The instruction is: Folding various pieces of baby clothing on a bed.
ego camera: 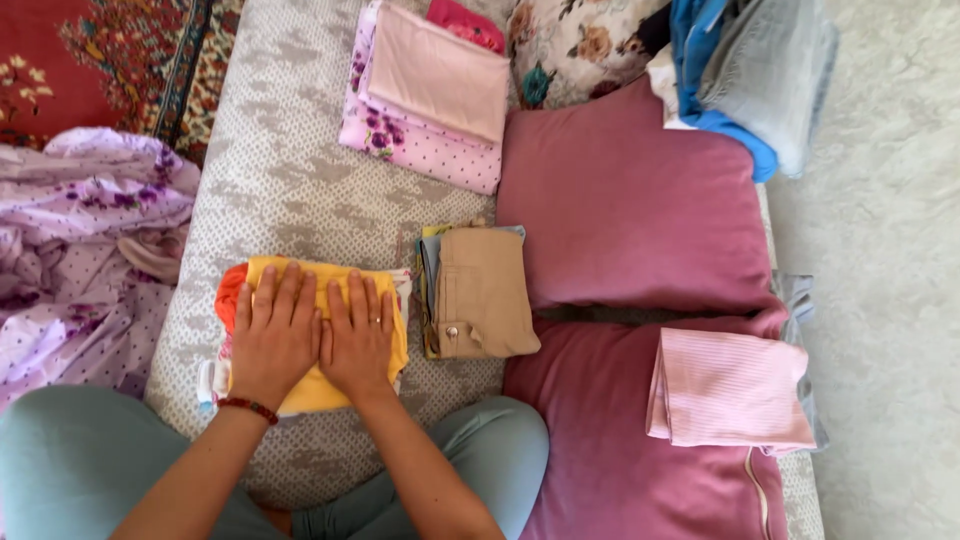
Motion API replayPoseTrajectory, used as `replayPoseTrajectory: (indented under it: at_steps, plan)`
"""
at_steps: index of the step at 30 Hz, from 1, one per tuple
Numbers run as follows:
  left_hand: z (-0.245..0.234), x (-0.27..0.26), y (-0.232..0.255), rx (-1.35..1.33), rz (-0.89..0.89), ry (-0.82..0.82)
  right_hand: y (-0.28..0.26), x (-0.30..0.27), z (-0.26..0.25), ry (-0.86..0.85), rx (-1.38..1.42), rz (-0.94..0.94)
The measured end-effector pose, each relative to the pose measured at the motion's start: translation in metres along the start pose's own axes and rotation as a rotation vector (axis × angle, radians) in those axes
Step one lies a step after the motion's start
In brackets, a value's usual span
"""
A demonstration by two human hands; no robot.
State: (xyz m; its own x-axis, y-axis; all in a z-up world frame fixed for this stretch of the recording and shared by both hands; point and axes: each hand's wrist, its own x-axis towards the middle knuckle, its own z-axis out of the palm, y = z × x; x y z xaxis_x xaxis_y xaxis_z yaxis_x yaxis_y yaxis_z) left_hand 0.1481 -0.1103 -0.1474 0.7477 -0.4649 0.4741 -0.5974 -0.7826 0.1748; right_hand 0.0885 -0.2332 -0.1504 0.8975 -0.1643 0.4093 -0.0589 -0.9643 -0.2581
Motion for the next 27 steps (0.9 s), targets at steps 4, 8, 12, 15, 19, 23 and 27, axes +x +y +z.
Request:
replayPoseTrajectory:
  at_steps: [4, 8, 12, 15, 19, 23, 27]
  plan:
    - [0.005, 0.004, -0.003, -0.026, 0.011, -0.02, -0.001, 0.001, 0.009, -0.005, -0.011, 0.018]
    - [0.012, -0.002, -0.007, -0.006, 0.005, -0.034, -0.001, 0.0, 0.015, 0.002, -0.053, 0.02]
    - [0.029, -0.015, -0.011, 0.032, 0.063, -0.089, 0.007, -0.012, 0.018, -0.046, -0.06, 0.002]
    - [0.004, -0.023, 0.008, 0.218, 0.061, 0.023, 0.007, -0.022, -0.022, -0.09, 0.076, 0.063]
    - [-0.089, 0.036, 0.104, -0.67, -0.247, -0.086, 0.032, -0.06, -0.083, -0.011, 0.366, 0.177]
    - [-0.095, 0.039, 0.172, -0.799, 0.026, -0.078, 0.064, -0.082, -0.184, 0.031, 0.384, 0.248]
    - [-0.098, 0.032, 0.231, -0.958, 0.22, -0.13, 0.088, -0.104, -0.3, 0.099, 0.395, 0.321]
